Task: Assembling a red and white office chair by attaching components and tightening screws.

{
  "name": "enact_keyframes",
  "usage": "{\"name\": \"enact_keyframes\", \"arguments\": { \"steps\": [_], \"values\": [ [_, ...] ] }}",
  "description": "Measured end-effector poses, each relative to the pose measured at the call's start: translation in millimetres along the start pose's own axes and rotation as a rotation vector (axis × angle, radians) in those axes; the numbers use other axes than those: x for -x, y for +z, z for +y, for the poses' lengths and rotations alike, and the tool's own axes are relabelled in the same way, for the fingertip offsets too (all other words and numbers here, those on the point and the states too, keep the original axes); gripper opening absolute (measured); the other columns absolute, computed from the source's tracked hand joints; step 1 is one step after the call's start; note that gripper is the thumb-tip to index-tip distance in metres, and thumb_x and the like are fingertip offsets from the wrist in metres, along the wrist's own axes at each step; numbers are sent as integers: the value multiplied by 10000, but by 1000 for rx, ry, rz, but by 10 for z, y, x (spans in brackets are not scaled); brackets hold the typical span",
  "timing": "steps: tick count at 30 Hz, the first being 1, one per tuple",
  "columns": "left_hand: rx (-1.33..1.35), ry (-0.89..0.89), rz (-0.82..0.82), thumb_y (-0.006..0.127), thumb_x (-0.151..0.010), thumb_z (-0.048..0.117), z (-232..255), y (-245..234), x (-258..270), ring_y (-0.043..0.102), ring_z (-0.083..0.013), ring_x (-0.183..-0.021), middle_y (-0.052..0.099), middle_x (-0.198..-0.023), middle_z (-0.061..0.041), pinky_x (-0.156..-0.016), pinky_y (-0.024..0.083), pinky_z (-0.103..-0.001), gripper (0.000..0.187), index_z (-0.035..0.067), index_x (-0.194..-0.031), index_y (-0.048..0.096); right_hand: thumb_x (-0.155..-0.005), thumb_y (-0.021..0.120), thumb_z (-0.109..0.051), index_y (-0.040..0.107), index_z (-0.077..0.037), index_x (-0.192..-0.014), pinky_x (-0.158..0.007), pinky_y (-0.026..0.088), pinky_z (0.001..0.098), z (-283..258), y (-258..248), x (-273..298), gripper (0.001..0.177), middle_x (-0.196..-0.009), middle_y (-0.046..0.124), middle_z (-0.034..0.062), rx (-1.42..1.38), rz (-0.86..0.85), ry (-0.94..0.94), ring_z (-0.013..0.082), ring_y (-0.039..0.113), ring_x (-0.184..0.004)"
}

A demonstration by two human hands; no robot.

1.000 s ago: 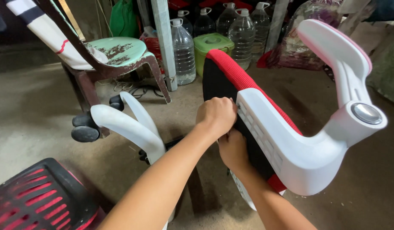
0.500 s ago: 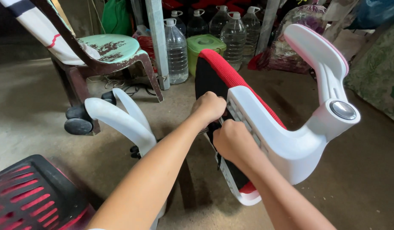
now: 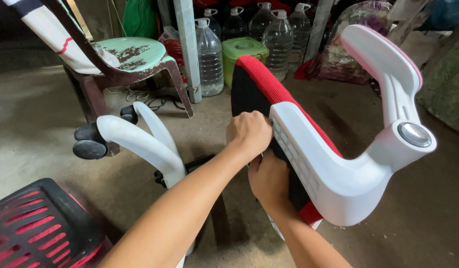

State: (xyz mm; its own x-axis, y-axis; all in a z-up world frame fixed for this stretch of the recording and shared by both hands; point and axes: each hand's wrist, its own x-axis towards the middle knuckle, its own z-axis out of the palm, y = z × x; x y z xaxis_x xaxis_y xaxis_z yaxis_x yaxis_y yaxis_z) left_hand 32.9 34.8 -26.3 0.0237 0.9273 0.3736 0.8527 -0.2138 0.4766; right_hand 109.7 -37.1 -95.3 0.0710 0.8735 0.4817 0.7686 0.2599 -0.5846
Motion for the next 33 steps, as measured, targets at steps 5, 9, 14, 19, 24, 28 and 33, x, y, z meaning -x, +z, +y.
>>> {"name": "enact_keyframes", "arguments": {
  "steps": [5, 9, 14, 19, 24, 28, 33],
  "values": [
    [-114, -4, 1, 563, -888, 150, 91, -161, 157, 747, -410, -826, 729, -825, -249, -726, 604, -476, 266, 20, -808, 780, -872, 677, -209, 682, 5, -940, -641, 550, 522, 416, 685, -48, 225, -838, 709, 237, -166, 247, -240, 452, 680, -765],
    [-197, -60, -117, 526, -937, 147, 147, -184, 134, 771, -364, -834, 747, -836, -239, -711, 639, -438, 292, 13, -843, 768, -840, 696, -217, 694, -9, -941, -658, 541, 530, 553, 889, -185, 231, -891, 715, 235, -189, 302, -345, 462, 673, -814],
    [-101, -68, -150, 522, -916, 153, 223, -377, 201, 752, -377, -871, 749, -872, -227, -769, 610, -455, 277, 20, -846, 754, -862, 687, -201, 715, -38, -890, -677, 544, 516, 691, 892, -158, 167, -866, 735, 215, -246, 126, -316, 440, 698, -841],
    [-6, -114, -202, 375, -1069, 252, 221, -421, 239, 746, -383, -910, 750, -924, -240, -833, 590, -467, 476, 6, -911, 750, -880, 642, -145, 695, 6, -920, -684, 548, 526, 374, 439, -60, 164, -854, 717, 255, -250, 59, -219, 456, 690, -823],
    [70, -159, -117, 403, -1060, 293, 121, -277, 91, 722, -422, -934, 743, -969, -274, -848, 575, -489, 470, 3, -962, 759, -936, 584, -134, 623, 59, -996, -630, 557, 514, -213, -436, -17, 206, -782, 703, 276, -64, -162, -5, 438, 694, -695],
    [272, -397, -196, 454, -991, 281, 93, -225, -16, 758, -381, -885, 747, -988, -255, -749, 612, -453, 404, -24, -994, 720, -931, 592, -154, 632, 44, -822, -558, 569, 453, -208, -693, -182, 230, -708, 661, 218, 381, -310, -276, 371, 698, -602],
    [641, -568, -291, 476, -934, 201, 110, -334, 31, 776, -368, -858, 780, -969, -240, -699, 577, -480, 383, -94, -970, 719, -847, 633, -131, 659, 16, -676, -524, 542, 440, -201, -681, -261, 227, -645, 620, 191, 508, -240, -535, 355, 679, -568]
  ]
}}
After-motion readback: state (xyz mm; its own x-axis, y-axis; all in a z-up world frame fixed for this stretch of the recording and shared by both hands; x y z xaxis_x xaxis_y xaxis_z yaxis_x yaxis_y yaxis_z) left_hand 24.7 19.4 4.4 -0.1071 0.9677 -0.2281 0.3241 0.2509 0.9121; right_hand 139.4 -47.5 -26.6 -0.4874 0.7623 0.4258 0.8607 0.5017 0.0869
